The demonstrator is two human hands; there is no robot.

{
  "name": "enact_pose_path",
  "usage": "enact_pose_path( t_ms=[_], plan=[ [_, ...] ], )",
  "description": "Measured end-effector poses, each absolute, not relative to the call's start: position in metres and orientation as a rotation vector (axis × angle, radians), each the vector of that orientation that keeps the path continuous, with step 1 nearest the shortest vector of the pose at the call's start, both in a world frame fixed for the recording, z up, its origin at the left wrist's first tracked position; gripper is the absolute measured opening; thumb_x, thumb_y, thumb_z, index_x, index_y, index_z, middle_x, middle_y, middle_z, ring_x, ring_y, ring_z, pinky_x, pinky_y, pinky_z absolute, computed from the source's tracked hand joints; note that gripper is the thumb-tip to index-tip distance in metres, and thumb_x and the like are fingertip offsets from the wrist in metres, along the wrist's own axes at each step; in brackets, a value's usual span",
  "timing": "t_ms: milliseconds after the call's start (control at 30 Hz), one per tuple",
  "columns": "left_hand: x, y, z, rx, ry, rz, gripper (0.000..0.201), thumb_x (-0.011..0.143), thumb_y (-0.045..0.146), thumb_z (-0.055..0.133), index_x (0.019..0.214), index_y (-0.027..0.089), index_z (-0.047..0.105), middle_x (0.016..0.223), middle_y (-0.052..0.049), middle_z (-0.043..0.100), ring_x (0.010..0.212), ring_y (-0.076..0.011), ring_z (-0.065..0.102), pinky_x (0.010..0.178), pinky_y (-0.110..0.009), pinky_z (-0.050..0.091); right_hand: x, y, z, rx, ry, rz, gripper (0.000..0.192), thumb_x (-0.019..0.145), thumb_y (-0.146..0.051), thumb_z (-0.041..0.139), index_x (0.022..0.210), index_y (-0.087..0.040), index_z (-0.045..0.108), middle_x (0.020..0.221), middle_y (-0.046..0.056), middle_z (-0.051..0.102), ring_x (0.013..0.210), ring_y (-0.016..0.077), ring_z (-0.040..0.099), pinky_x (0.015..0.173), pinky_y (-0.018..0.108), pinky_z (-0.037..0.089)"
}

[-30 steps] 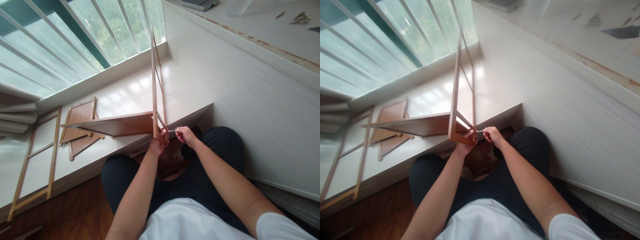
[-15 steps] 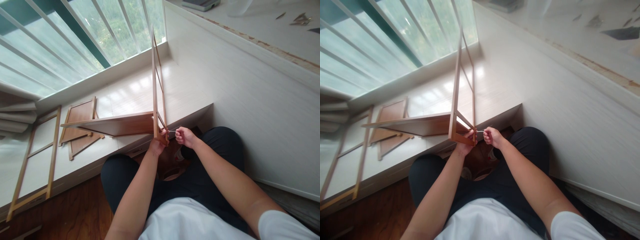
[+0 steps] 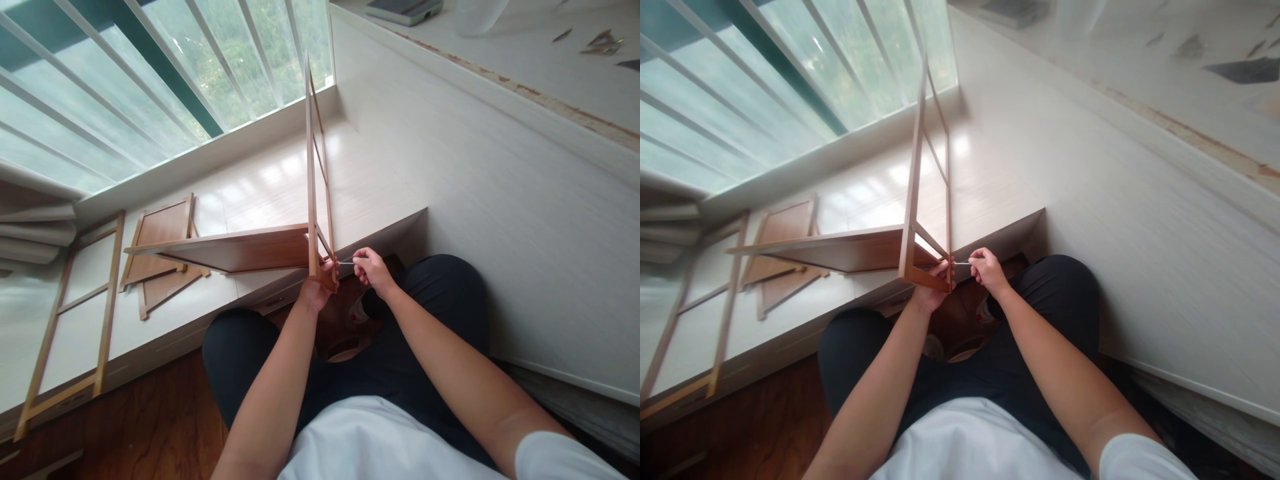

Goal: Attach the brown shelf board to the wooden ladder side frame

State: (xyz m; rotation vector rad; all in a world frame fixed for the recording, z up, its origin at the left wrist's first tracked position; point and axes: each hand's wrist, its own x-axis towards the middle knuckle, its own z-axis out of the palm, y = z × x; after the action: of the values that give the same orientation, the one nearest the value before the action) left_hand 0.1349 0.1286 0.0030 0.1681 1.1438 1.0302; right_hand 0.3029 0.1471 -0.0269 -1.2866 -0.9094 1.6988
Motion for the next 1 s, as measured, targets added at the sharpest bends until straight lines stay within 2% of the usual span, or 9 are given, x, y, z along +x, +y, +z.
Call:
enact_pose_path(
  t_ms=[500,733,900,1000],
  plan=[
    [0.135,0.128,0.003,0.163,1.129,1.031,0.019,0.081,0.016,0.075,0.099,0.014,0.073,0.080,-0.002,0.075,0.059,-0.0087,0.063,0.048,-0.020,0.050,0.306,0.135,-0.031,-1.255,-1.010,1.587,0.038,0.078,-0.046,0.071,0.101,-0.020,0.056,0.061,-0.006,0.059,0.044,0.0062,0.044,0.038,0.017,0.028],
    [0.134,0.127,0.001,0.159,1.133,1.025,0.024,0.079,0.017,0.077,0.102,0.015,0.074,0.088,-0.004,0.077,0.062,-0.0090,0.065,0.048,-0.020,0.050,0.304,0.137,-0.031,-1.293,-0.914,1.681,0.035,0.077,-0.051,0.069,0.071,-0.018,0.056,0.049,-0.005,0.049,0.040,0.0059,0.038,0.037,0.019,0.026],
    [0.134,0.127,0.002,0.151,1.133,1.026,0.019,0.083,0.015,0.072,0.101,0.015,0.074,0.084,-0.002,0.076,0.061,-0.0093,0.065,0.047,-0.020,0.049,0.303,0.140,-0.030,-1.233,-0.866,1.855,0.036,0.076,-0.051,0.064,0.066,-0.019,0.053,0.047,-0.004,0.044,0.040,0.0073,0.038,0.038,0.020,0.029],
    [0.135,0.127,0.002,0.149,1.135,1.030,0.018,0.084,0.015,0.071,0.102,0.015,0.074,0.083,-0.002,0.075,0.061,-0.0091,0.064,0.047,-0.020,0.049,0.304,0.141,-0.029,-1.230,-0.866,1.861,0.035,0.077,-0.051,0.063,0.070,-0.018,0.054,0.049,-0.004,0.046,0.040,0.0071,0.039,0.037,0.020,0.028]
  ],
)
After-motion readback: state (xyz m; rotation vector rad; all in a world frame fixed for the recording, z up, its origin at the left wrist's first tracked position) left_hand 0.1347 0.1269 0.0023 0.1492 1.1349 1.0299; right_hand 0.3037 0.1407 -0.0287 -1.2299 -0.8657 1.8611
